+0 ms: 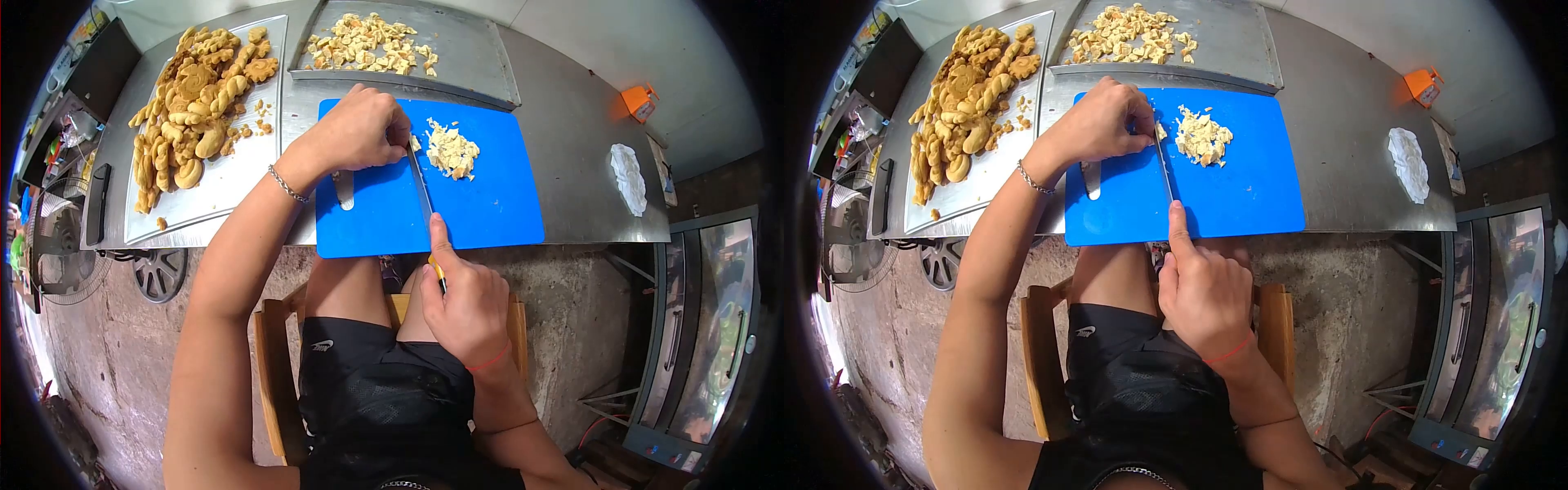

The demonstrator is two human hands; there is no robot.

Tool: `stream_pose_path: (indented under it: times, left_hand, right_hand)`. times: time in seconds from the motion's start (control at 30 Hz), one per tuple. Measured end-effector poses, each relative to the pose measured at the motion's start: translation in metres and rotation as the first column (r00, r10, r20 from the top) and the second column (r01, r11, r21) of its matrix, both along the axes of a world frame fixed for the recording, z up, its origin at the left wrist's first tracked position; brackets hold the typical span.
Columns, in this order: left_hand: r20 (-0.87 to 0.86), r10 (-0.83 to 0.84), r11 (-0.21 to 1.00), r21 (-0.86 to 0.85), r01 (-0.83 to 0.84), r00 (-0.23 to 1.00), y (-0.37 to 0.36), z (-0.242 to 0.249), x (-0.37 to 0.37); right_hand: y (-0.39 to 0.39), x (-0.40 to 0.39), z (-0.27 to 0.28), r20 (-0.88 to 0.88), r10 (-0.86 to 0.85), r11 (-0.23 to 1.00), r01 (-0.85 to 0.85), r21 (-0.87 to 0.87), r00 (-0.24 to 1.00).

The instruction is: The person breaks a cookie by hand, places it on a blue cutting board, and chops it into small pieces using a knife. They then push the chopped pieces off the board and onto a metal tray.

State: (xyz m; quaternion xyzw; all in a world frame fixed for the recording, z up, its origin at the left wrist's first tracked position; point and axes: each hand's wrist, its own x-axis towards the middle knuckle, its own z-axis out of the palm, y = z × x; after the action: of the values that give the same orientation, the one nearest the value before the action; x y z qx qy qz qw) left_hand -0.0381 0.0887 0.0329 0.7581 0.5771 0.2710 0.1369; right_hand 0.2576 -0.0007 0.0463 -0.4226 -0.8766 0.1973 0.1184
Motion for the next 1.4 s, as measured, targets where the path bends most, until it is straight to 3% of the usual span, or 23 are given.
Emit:
stream_pose_path:
  times: [0.2, 0.5, 0.7, 0.9, 1.0, 1.1, 1.2, 1.3, 1.4]
  left_hand:
    - [0.013, 0.003, 0.999, 0.034, -0.004, 1.000, 0.001, -0.004, 0.001]
    - [0.019, 0.009, 1.000, -0.003, -0.009, 1.000, 0.002, -0.006, 0.000]
    - [0.027, 0.017, 1.000, 0.012, -0.018, 0.999, 0.002, -0.009, 0.001]
    - [-0.010, 0.049, 0.999, -0.008, -0.049, 0.999, 0.001, -0.007, 0.010]
    - [-0.077, 0.064, 0.998, 0.008, -0.064, 0.995, -0.001, -0.001, 0.006]
    - [0.000, 0.017, 1.000, -0.018, -0.017, 1.000, -0.002, 0.002, 0.000]
    - [0.092, -0.027, 0.998, 0.052, 0.023, 0.995, 0.000, 0.000, -0.004]
    - [0.180, 0.019, 0.999, 0.041, -0.026, 0.984, -0.001, 0.007, -0.010]
    - [0.175, 0.106, 0.993, -0.069, -0.095, 0.979, -0.002, 0.015, -0.018]
  right_hand:
    - [-0.001, 0.006, 0.002, -0.080, 0.020, 0.998, -0.015, 0.058, 0.997]
    - [0.005, 0.003, 0.001, 0.114, 0.053, 0.984, -0.072, 0.162, 0.992]
    - [0.024, -0.010, 0.003, 0.139, 0.040, 0.994, -0.053, 0.093, 0.990]
    - [0.037, -0.016, -0.005, 0.019, 0.083, 0.983, -0.085, 0.160, 0.996]
    - [0.027, 0.006, -0.006, 0.001, 0.090, 0.987, -0.089, 0.135, 0.996]
    - [0.015, 0.029, 0.022, 0.036, 0.040, 0.992, -0.035, -0.125, 0.999]
    - [0.012, 0.051, 0.030, -0.133, -0.007, 0.977, -0.021, -0.210, 0.991]
    - [0.015, 0.071, 0.023, -0.292, -0.015, 0.983, -0.040, -0.180, 0.956]
    - [0.021, 0.079, 0.017, -0.371, -0.106, 0.979, 0.032, -0.201, 0.923]
